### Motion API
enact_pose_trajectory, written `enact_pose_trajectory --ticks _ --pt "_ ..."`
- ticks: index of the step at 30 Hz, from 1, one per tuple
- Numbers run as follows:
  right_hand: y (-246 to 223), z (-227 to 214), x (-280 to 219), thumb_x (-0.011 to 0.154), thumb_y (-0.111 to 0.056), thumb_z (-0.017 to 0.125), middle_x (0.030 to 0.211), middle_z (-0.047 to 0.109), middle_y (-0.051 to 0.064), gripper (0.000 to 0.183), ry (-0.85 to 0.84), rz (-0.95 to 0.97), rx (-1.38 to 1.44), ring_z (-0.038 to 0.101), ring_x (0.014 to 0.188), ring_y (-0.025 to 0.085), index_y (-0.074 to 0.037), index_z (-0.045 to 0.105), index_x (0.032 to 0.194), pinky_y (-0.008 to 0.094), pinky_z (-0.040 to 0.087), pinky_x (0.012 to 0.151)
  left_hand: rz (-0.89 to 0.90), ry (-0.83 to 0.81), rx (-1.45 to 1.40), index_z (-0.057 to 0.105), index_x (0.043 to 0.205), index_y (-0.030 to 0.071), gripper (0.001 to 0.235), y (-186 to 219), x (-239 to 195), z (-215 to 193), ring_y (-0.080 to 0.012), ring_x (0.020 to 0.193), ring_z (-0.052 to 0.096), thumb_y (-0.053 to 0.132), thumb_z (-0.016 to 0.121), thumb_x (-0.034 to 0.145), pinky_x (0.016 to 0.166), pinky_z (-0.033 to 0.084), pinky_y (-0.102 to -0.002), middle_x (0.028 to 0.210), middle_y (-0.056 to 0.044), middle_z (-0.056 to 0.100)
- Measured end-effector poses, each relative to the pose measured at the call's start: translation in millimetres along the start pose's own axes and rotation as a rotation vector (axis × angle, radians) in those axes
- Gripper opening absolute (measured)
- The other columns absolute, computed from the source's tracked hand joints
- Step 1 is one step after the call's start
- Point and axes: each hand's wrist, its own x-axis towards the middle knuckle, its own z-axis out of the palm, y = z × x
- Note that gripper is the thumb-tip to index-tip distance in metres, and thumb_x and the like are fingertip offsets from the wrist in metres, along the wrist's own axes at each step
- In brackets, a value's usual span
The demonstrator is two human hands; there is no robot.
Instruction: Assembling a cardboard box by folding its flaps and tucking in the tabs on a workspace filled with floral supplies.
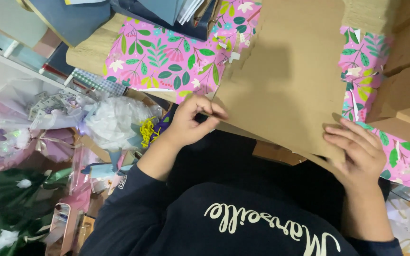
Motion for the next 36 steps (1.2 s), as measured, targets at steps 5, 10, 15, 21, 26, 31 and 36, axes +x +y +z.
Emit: enact_pose_trajectory --ticks 5,10,15,21,26,31,36 --pt "32.1 11.9 -45.1 0.105 0.007 0.074 0.064 0.042 0.007 0.049 0.217 0.328 -0.052 0.039 0.067 0.018 -0.001 0.044 0.066 0.037 0.035 0.068 -0.191 -0.05 0.062 0.048 0.135 0.011 0.078 -14.0 4.6 -14.7 -0.0279 0.133 0.059 0.036 0.091 0.075 0.102 0.055 -0.038 0.138 -0.014 0.056" --pt "45.7 29.4 -22.9 0.113 0.005 0.074 0.092 0.066 0.015 0.023 0.36 0.571 -0.019 0.061 0.087 0.02 0.006 0.059 0.096 0.035 0.05 0.074 -0.244 -0.123 0.35 0.058 0.137 0.01 0.08 -27.7 31.6 -7.7 -0.0278 0.133 0.06 0.038 0.093 0.071 0.111 0.047 -0.042 0.14 -0.011 0.064" --pt "37.3 39.8 29.4 0.112 -0.006 0.063 0.104 0.069 0.006 0.002 0.3 0.713 0.082 0.063 0.093 0.013 -0.004 0.062 0.112 0.029 0.053 0.082 -0.669 0.157 0.487 0.06 0.131 0.013 0.062 -15.5 73.6 17.3 -0.0208 0.105 0.072 0.045 0.073 0.079 0.081 0.054 -0.033 0.121 -0.002 0.075" --pt "24.6 34.1 51.9 0.113 -0.023 0.054 0.098 0.07 0.016 0.036 0.161 0.634 -0.2 0.064 0.082 0.029 0.006 0.066 0.132 0.043 0.049 0.074 -0.661 0.214 0.733 0.05 0.132 0.008 0.065 -34.6 82.0 33.1 -0.025 0.06 0.062 0.055 0.062 0.088 0.052 0.041 -0.039 0.071 -0.004 0.063" --pt "18.3 35.2 66.1 0.109 -0.024 0.063 0.103 0.062 0.016 0.062 0.144 0.638 -0.334 0.06 0.088 0.028 0.001 0.038 0.16 0.042 0.051 0.079 -0.597 0.249 0.894 0.046 0.138 0.009 0.066 -53.9 76.4 37.5 -0.031 0.069 0.068 0.052 0.062 0.091 0.054 0.047 -0.044 0.09 -0.007 0.071" --pt "21.9 43.2 69.6 0.104 -0.021 0.066 0.139 0.055 0.034 0.059 -0.058 0.534 -0.504 0.051 0.128 0.048 0.006 0.043 0.151 0.061 0.047 0.094 -0.465 0.253 1.13 0.034 0.153 0.011 0.081 -55.7 70.8 47.1 -0.033 0.113 0.064 0.048 0.073 0.092 0.076 0.055 -0.052 0.128 -0.012 0.059" --pt "23.3 53.5 68.1 0.11 -0.046 0.055 0.169 0.009 0.021 0.07 -0.396 0.704 -0.776 0.029 0.147 0.045 0.0 0.051 0.163 0.069 0.055 0.086 -0.163 0.097 1.493 0.065 0.133 0.02 0.046 -62.8 69.8 66.8 -0.0356 0.146 0.033 0.019 0.077 0.088 0.097 0.045 -0.068 0.145 -0.014 0.049"
